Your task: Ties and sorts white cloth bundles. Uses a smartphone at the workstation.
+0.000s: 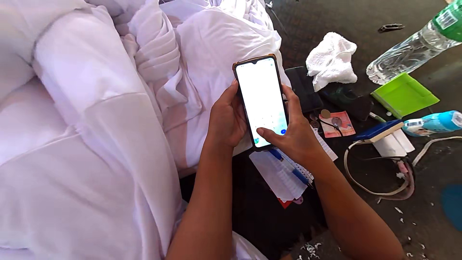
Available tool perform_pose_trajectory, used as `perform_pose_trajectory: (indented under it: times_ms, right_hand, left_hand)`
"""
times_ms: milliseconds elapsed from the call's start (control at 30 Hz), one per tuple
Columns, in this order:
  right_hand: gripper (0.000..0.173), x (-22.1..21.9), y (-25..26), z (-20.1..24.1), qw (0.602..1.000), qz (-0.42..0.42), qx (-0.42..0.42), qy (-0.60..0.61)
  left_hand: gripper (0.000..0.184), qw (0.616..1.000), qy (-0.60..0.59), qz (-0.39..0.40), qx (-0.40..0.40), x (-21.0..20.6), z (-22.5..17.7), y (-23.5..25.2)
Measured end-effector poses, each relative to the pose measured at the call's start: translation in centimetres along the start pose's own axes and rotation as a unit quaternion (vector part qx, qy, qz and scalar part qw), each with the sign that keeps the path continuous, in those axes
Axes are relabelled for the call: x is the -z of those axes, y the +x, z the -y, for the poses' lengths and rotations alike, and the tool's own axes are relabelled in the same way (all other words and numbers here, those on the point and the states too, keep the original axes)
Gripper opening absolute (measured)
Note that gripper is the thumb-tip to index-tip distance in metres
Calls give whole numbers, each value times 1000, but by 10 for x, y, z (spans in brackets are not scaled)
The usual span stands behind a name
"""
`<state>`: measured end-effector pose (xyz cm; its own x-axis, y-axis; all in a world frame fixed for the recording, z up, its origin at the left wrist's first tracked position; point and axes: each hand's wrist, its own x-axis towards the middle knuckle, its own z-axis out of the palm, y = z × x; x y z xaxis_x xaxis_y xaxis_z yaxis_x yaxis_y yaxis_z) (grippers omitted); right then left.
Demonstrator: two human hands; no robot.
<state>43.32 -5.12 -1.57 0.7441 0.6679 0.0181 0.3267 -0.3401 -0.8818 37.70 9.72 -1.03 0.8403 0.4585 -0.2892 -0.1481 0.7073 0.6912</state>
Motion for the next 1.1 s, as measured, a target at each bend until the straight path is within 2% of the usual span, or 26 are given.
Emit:
perform_pose_trajectory:
  times_ms: [133,333,533,633,733,800,900,967,1100]
  right_hand:
    - [106,-1,0,-2,1000,-13,13,-24]
    - [73,4,5,-4,994,6,-3,107]
    - [72,-5,4,-6,998,-44,-4,48]
    - [80,3,7,-9,998,6,9,59]
    - [103,23,10,-13,991,109,20,71]
    - [111,26,9,-12,991,119,31,48]
    - [113,22,7,-13,994,100,48,2]
    - [106,27,8,-14,992,117,53,12]
    - [83,39,9,-11,987,145,54,44]
  left_hand:
    - [40,1000,12,-8,0,-1,0,0]
    - [42,1000,2,-9,-1,-2,1,0]
    - [41,1000,6,0,-1,-1,1,0]
    - [41,1000,9,-1,2,-1,1,0]
    - [40,1000,5,-6,0,-1,0,0]
    - [40,1000,7,-8,0,-2,0,-1]
    - [41,1000,14,2,0,-2,0,-1]
    - [41,1000,13,1,0,-1,0,-1]
    - [42,1000,15,-4,2,-2,0,-2]
